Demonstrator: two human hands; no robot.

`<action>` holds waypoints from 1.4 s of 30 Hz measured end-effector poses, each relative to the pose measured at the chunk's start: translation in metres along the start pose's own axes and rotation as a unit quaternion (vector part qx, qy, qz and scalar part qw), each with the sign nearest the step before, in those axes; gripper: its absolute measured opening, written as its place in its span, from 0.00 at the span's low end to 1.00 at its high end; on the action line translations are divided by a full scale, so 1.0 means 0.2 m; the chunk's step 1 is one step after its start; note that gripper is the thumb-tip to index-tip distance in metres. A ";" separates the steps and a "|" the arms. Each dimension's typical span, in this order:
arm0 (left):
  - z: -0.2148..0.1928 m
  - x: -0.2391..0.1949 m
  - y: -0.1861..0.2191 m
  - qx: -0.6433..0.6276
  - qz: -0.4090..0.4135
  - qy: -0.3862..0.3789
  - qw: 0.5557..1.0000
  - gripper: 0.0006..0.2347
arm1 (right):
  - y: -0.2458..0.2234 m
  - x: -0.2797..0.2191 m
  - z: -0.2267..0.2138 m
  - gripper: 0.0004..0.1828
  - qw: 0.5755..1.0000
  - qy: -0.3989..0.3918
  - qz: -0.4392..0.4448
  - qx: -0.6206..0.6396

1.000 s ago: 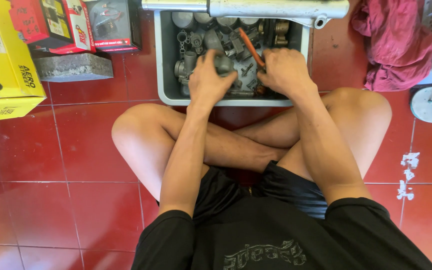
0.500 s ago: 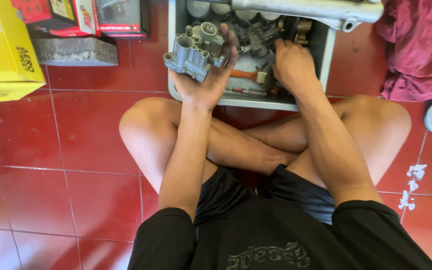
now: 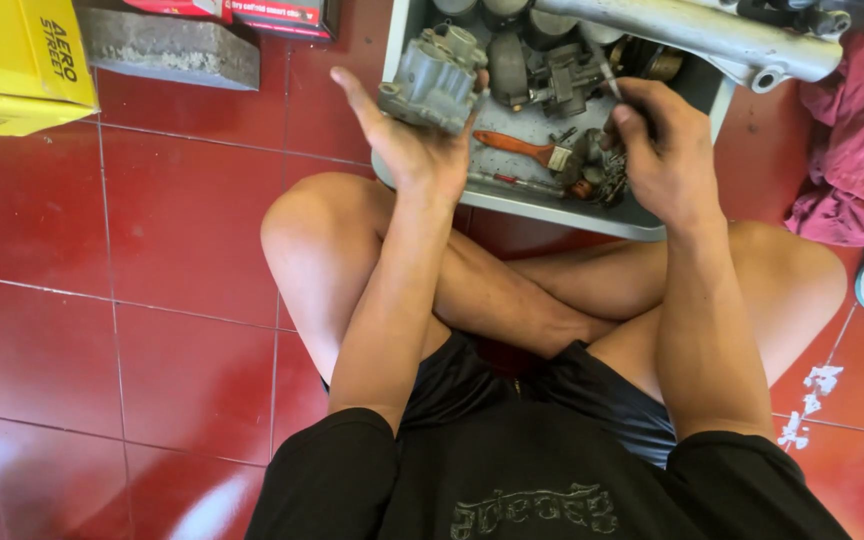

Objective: Cleaning and inspecting a motorcycle carburetor using a brush and screwdriver

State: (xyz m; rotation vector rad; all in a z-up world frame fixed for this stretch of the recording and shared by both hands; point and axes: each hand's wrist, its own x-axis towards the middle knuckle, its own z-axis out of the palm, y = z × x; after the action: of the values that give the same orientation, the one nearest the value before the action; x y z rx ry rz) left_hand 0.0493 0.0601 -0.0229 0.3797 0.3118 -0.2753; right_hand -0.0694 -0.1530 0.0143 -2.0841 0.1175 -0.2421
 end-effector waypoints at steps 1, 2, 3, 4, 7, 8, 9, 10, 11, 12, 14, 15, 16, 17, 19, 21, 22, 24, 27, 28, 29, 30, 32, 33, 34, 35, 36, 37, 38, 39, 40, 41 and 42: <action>0.02 -0.01 -0.01 0.000 0.003 0.000 1.000 0.39 | 0.02 -0.01 0.01 0.12 1.000 -0.001 -0.002 0.002; 0.04 -0.02 -0.03 0.018 0.003 -0.020 1.000 0.36 | 0.04 -0.01 0.01 0.13 0.998 0.005 0.030 0.062; 0.06 -0.03 -0.05 0.036 -0.002 -0.041 0.999 0.33 | 0.05 -0.03 0.01 0.14 0.990 0.013 0.065 0.121; 0.07 -0.03 -0.05 0.037 -0.004 -0.041 0.998 0.33 | 0.06 -0.03 0.02 0.14 0.990 0.016 0.066 0.121; 0.11 -0.04 -0.08 0.031 -0.065 -0.096 0.993 0.31 | 0.06 -0.05 0.01 0.09 0.995 0.037 0.026 0.089; 0.12 -0.05 -0.09 0.015 -0.067 -0.149 0.986 0.27 | 0.05 -0.06 0.00 0.09 0.997 0.043 -0.012 0.056; 0.14 -0.06 -0.09 -0.001 -0.066 -0.202 0.977 0.23 | 0.04 -0.06 -0.01 0.08 0.997 0.047 -0.051 0.024; 0.14 -0.06 -0.09 -0.001 -0.066 -0.203 0.977 0.23 | 0.02 -0.07 -0.02 0.08 0.997 0.047 -0.052 0.024; 0.14 -0.07 -0.10 0.017 -0.055 -0.223 0.973 0.23 | 0.00 -0.07 -0.02 0.08 0.996 0.044 -0.082 -0.002; 0.14 -0.07 -0.10 0.036 -0.044 -0.244 0.968 0.22 | -0.02 -0.08 -0.02 0.08 0.993 0.042 -0.111 -0.027; 0.12 -0.07 -0.10 0.080 -0.017 -0.251 0.965 0.22 | -0.05 -0.12 -0.03 0.09 0.991 0.033 -0.119 -0.047; 0.12 -0.06 -0.10 0.121 0.010 -0.259 0.958 0.21 | -0.07 -0.14 -0.04 0.10 0.989 0.025 -0.128 -0.070; 0.11 -0.05 -0.11 0.122 0.009 -0.259 0.958 0.21 | -0.06 -0.15 -0.04 0.10 0.989 0.026 -0.127 -0.069; 0.10 -0.05 -0.12 0.137 0.023 -0.260 0.956 0.20 | -0.06 -0.16 -0.05 0.10 0.986 0.018 -0.135 -0.092; 0.09 -0.04 -0.13 0.152 0.036 -0.261 0.953 0.19 | -0.05 -0.19 -0.07 0.11 0.983 0.011 -0.143 -0.115; 0.08 -0.04 -0.14 0.207 0.068 -0.263 0.940 0.18 | -0.03 -0.21 -0.09 0.11 0.983 0.011 -0.135 -0.126; 0.09 -0.04 -0.15 0.208 0.067 -0.262 0.940 0.18 | -0.04 -0.21 -0.10 0.11 0.983 0.012 -0.134 -0.125; 0.10 -0.04 -0.15 0.264 0.095 -0.259 0.924 0.18 | -0.04 -0.21 -0.12 0.11 0.982 0.024 -0.138 -0.127; 0.12 -0.05 -0.16 0.337 0.128 -0.242 0.901 0.18 | 0.00 -0.22 -0.10 0.12 0.982 0.025 -0.157 -0.102; 0.12 -0.05 -0.17 0.338 0.126 -0.242 0.901 0.18 | -0.01 -0.21 -0.09 0.12 0.982 0.026 -0.155 -0.101; 0.12 -0.05 -0.18 0.346 0.128 -0.239 0.898 0.19 | -0.03 -0.20 -0.07 0.10 0.987 0.025 -0.123 -0.100; 0.12 -0.05 -0.18 0.355 0.131 -0.236 0.895 0.19 | -0.05 -0.18 -0.06 0.09 0.991 0.024 -0.091 -0.099; 0.12 -0.04 -0.19 0.355 0.131 -0.235 0.895 0.19 | -0.04 -0.19 -0.06 0.08 0.987 0.049 -0.099 -0.113; 0.12 -0.03 -0.19 0.353 0.137 -0.232 0.896 0.19 | -0.03 -0.18 -0.07 0.08 0.983 0.070 -0.113 -0.128; 0.11 -0.03 -0.20 0.352 0.138 -0.233 0.896 0.19 | -0.05 -0.18 -0.08 0.08 0.983 0.070 -0.114 -0.129; 0.11 -0.03 -0.19 0.344 0.133 -0.229 0.901 0.19 | -0.07 -0.18 -0.08 0.08 0.984 0.035 -0.138 -0.110; 0.10 -0.03 -0.19 0.336 0.127 -0.225 0.906 0.19 | -0.08 -0.18 -0.09 0.08 0.983 0.001 -0.161 -0.090; 0.10 -0.03 -0.19 0.338 0.125 -0.225 0.905 0.19 | -0.05 -0.18 -0.08 0.08 0.983 0.002 -0.159 -0.088; 0.09 -0.03 -0.19 0.326 0.118 -0.226 0.910 0.19 | -0.01 -0.18 -0.07 0.07 0.984 0.028 -0.133 -0.113; 0.08 -0.02 -0.20 0.312 0.108 -0.229 0.916 0.19 | 0.03 -0.18 -0.06 0.06 0.983 0.055 -0.107 -0.139; 0.08 -0.02 -0.19 0.312 0.105 -0.230 0.916 0.19 | 0.01 -0.19 -0.07 0.06 0.983 0.058 -0.104 -0.140; 0.08 -0.02 -0.19 0.301 0.102 -0.232 0.920 0.19 | 0.00 -0.19 -0.09 0.06 0.983 0.078 -0.102 -0.127; 0.08 -0.02 -0.18 0.289 0.098 -0.233 0.923 0.19 | -0.01 -0.18 -0.10 0.05 0.983 0.099 -0.100 -0.115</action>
State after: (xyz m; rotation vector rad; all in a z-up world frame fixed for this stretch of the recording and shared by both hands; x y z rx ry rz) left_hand 0.0380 0.0219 -0.0188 0.9031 -0.2904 -0.2484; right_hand -0.1099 -0.1628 0.0209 -2.2992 0.0571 -0.5823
